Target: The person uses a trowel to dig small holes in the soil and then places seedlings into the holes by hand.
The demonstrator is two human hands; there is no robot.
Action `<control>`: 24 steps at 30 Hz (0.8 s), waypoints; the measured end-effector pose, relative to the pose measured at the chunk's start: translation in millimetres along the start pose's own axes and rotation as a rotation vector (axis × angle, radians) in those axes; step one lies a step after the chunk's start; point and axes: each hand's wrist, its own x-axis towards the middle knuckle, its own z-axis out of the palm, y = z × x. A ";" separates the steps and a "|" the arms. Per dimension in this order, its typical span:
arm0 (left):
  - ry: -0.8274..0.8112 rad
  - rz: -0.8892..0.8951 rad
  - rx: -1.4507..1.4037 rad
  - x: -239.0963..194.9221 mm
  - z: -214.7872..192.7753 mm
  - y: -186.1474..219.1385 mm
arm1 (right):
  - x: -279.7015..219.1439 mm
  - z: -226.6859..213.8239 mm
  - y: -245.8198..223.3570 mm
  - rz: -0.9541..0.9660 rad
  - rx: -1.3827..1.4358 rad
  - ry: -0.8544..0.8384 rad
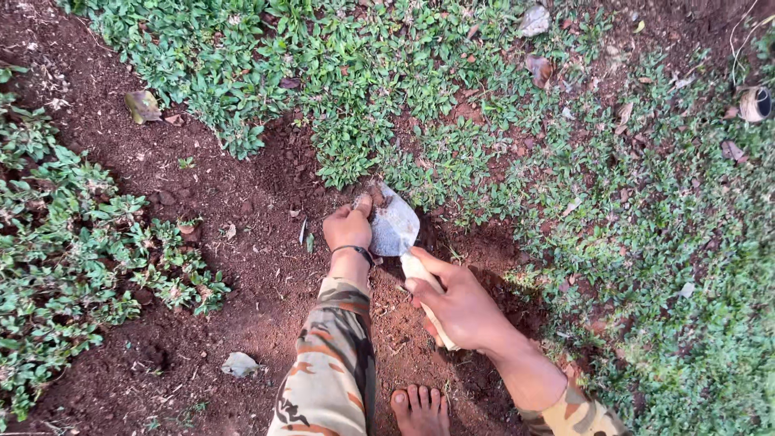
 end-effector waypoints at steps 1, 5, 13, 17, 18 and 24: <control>-0.002 -0.002 -0.006 -0.6 -2.5 6.1 | 3.8 -1.0 -1.8 0.000 -0.006 0.002; 0.056 0.091 0.153 -13.7 -5.0 16.4 | 26.5 -24.7 32.1 -0.071 0.120 -0.089; 0.056 0.144 0.135 -33.1 -12.2 30.9 | 48.7 -45.6 60.7 -0.250 0.160 -0.240; -0.084 0.065 0.051 -45.3 -23.0 30.8 | 14.3 -32.0 18.5 -0.096 -0.329 -0.063; -0.127 0.061 0.065 -47.0 -24.5 40.0 | 10.3 -30.5 8.7 -0.093 -0.446 -0.024; -0.298 0.204 0.339 -67.6 -45.9 63.7 | 34.5 -67.6 9.7 -0.061 -0.053 -0.248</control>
